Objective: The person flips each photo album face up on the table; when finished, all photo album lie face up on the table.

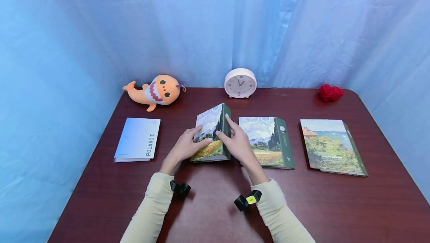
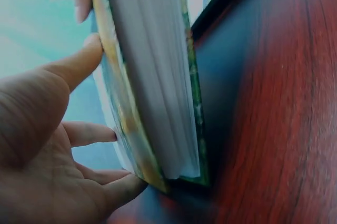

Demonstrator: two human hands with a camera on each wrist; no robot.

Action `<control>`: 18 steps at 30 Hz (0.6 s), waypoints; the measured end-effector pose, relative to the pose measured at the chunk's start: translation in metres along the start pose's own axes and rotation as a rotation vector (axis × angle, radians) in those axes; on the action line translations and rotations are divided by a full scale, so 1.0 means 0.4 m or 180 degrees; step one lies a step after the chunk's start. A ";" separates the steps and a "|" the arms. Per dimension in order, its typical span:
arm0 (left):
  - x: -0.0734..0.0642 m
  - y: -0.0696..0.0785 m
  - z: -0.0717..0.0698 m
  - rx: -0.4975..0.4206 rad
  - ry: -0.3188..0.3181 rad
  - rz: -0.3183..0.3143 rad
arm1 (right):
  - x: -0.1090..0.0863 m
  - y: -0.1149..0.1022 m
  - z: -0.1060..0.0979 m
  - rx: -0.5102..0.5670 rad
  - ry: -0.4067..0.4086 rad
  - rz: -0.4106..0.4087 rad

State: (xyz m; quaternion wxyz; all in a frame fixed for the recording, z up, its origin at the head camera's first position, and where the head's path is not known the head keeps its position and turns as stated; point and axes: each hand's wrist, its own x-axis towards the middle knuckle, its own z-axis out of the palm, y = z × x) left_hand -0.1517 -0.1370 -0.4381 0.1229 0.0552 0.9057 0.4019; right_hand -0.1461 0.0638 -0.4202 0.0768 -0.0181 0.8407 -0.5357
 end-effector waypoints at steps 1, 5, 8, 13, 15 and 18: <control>0.001 0.003 0.001 -0.0020 -0.0028 0.0015 | 0.001 -0.002 -0.001 0.0077 -0.0002 0.0040; 0.006 0.017 0.003 -0.0084 -0.0078 0.0079 | 0.004 -0.011 -0.005 0.0468 0.0056 0.0224; 0.013 0.025 0.003 -0.0140 -0.0091 0.0110 | 0.004 -0.020 -0.006 0.0830 0.0114 0.0256; 0.023 0.031 0.000 -0.0433 -0.0131 0.0119 | 0.009 -0.029 -0.005 0.1474 0.0157 0.0204; 0.025 0.031 -0.003 -0.0653 -0.0184 0.0117 | 0.011 -0.030 -0.007 0.1675 0.0149 0.0160; 0.027 0.033 -0.007 -0.0921 -0.0247 0.0196 | 0.011 -0.034 -0.013 0.1886 0.0106 0.0085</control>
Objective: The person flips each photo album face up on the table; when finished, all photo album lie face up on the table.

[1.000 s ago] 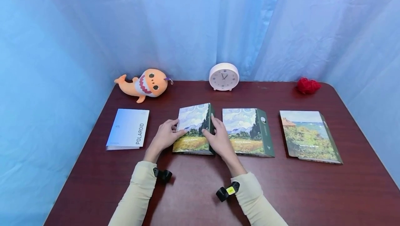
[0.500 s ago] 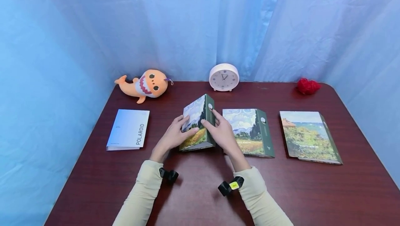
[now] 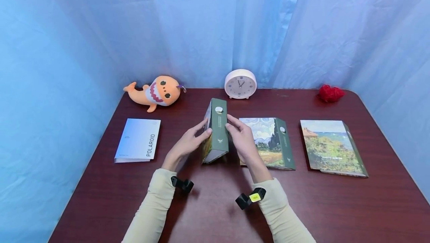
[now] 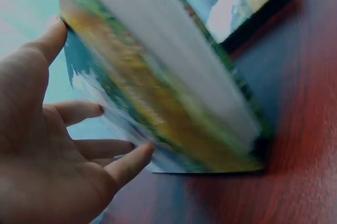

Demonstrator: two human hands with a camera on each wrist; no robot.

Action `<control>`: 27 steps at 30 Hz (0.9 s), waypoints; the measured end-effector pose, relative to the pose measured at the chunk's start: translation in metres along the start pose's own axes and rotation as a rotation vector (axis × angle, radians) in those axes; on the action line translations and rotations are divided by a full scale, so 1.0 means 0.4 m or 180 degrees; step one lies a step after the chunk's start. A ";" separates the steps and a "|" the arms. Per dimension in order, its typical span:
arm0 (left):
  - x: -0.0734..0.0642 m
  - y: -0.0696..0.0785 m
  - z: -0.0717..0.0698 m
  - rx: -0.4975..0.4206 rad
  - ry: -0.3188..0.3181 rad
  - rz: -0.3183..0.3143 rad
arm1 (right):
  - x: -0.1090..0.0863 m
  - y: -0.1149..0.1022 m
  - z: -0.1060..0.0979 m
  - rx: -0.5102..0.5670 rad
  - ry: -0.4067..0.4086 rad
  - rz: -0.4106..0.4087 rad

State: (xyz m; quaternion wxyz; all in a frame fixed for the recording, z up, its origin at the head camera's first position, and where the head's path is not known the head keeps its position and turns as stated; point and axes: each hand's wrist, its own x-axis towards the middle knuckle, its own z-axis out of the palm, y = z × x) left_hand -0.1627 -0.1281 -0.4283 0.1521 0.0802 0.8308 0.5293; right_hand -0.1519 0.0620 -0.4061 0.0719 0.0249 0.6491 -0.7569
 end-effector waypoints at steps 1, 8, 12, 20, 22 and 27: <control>-0.001 0.000 -0.003 -0.0089 -0.0023 0.0048 | -0.001 -0.002 0.001 0.0002 -0.0035 -0.0022; -0.013 0.016 -0.031 -0.0537 -0.0054 0.0373 | -0.002 -0.008 0.026 -0.0338 -0.0098 -0.0224; -0.019 0.025 -0.050 -0.0672 0.0018 0.0418 | -0.001 -0.005 0.048 -0.0600 -0.0055 -0.0407; -0.044 0.025 -0.086 -0.0686 0.0077 0.0444 | 0.004 0.002 0.078 -0.0942 -0.0112 -0.0581; -0.050 0.025 -0.094 -0.0662 0.0095 0.0415 | 0.006 0.007 0.081 -0.0970 -0.0160 -0.0575; -0.061 0.031 -0.113 -0.0545 0.0203 0.0347 | 0.013 0.025 0.089 -0.1106 -0.0328 -0.0595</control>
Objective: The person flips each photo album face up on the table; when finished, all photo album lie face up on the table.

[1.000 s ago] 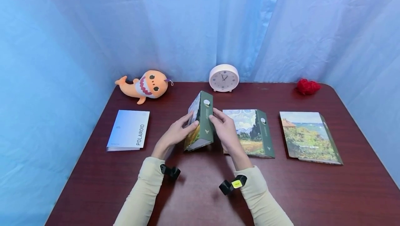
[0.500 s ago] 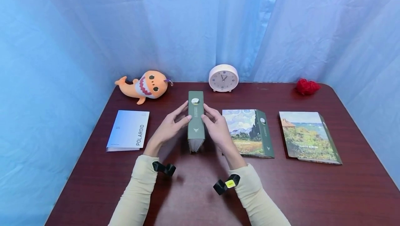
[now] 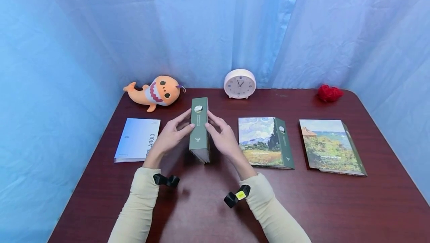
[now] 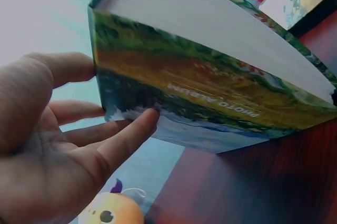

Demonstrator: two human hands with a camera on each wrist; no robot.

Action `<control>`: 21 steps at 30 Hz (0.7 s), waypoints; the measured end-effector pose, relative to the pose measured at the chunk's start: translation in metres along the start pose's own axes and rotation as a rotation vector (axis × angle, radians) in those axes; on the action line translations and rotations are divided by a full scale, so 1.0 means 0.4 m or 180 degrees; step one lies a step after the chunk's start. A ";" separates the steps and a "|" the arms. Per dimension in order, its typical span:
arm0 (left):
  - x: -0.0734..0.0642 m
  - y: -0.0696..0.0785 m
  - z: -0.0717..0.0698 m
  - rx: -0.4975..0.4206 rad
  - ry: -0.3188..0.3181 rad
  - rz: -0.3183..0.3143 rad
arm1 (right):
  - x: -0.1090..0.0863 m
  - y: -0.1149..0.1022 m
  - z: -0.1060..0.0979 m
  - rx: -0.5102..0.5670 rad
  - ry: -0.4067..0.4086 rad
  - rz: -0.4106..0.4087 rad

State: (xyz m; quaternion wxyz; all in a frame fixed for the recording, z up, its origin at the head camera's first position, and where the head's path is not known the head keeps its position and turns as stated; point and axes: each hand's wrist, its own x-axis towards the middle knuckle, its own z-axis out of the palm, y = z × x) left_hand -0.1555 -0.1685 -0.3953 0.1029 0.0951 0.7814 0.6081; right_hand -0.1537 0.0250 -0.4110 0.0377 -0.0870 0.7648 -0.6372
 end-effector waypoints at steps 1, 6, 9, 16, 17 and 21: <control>-0.001 0.003 -0.003 0.0032 0.0028 -0.0016 | 0.001 0.003 0.002 -0.0020 -0.0028 0.0000; -0.003 0.015 -0.021 0.0301 0.0197 -0.0125 | 0.006 0.020 0.018 -0.0149 -0.0168 -0.0011; -0.004 0.018 -0.035 0.0567 0.0325 -0.0197 | 0.007 0.032 0.030 -0.0230 -0.0279 0.0009; -0.012 0.018 -0.060 0.0903 0.0441 -0.0414 | 0.006 0.066 0.055 -0.0524 -0.0494 0.0040; -0.014 0.015 -0.064 0.0937 0.0445 -0.0438 | 0.005 0.072 0.056 -0.0605 -0.0517 0.0045; -0.021 0.004 -0.078 0.1081 0.0477 -0.0567 | 0.000 0.088 0.060 -0.1002 -0.0556 0.0084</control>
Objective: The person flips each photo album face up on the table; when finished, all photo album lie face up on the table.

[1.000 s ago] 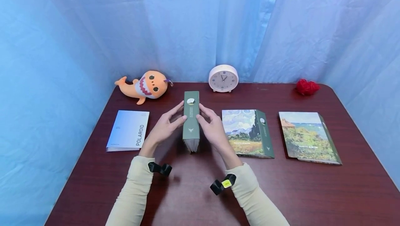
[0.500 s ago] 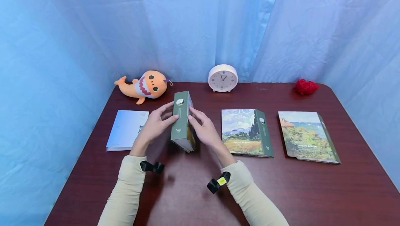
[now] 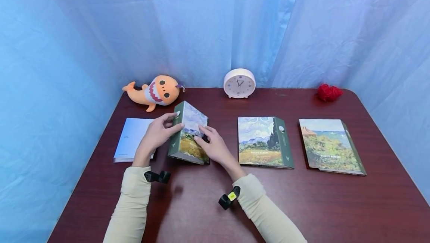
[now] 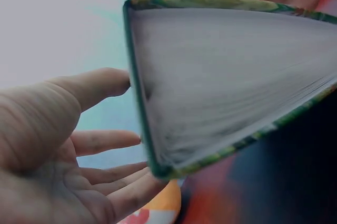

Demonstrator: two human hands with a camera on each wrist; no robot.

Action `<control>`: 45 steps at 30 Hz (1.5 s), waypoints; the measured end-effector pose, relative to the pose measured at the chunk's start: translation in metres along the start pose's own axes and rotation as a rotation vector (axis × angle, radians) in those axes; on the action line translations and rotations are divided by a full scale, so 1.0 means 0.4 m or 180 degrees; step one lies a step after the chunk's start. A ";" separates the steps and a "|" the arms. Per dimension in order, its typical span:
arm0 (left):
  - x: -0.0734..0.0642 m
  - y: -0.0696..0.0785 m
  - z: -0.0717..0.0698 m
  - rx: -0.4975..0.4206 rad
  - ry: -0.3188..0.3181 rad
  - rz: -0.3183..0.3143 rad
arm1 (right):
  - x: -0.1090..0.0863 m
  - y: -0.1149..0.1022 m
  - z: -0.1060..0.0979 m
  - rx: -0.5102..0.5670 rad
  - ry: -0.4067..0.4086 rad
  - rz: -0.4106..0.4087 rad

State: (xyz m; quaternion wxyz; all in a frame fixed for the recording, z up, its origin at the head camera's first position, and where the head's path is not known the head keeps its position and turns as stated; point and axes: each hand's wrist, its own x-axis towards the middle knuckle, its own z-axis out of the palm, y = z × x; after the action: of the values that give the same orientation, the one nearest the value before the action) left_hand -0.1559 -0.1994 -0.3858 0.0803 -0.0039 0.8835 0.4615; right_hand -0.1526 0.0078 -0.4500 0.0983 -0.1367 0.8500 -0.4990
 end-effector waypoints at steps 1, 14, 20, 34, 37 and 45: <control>0.000 -0.005 -0.002 0.0027 0.0002 -0.0026 | 0.000 0.002 0.002 -0.0068 0.0003 0.0017; 0.001 -0.072 -0.010 -0.0180 -0.0140 -0.0395 | 0.002 0.013 0.037 -0.0154 0.0057 0.0153; 0.005 -0.094 -0.009 -0.0170 -0.0136 -0.0421 | 0.003 0.011 0.051 -0.0185 0.0079 0.0109; 0.000 -0.116 -0.004 0.0049 -0.0113 -0.0521 | 0.000 0.014 0.062 -0.0346 0.0077 0.0098; 0.000 -0.125 -0.001 0.0111 -0.0080 -0.0494 | 0.000 0.015 0.067 -0.0455 0.0077 0.0061; 0.000 -0.145 0.010 0.0302 0.0251 -0.0281 | -0.004 0.015 0.072 -0.0585 0.0078 -0.0042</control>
State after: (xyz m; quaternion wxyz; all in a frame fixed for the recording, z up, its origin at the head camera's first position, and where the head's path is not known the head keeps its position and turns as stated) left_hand -0.1508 -0.2295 -0.4351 0.0658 -0.0573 0.9058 0.4146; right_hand -0.1433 -0.0127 -0.4693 0.0718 -0.1446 0.8925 -0.4211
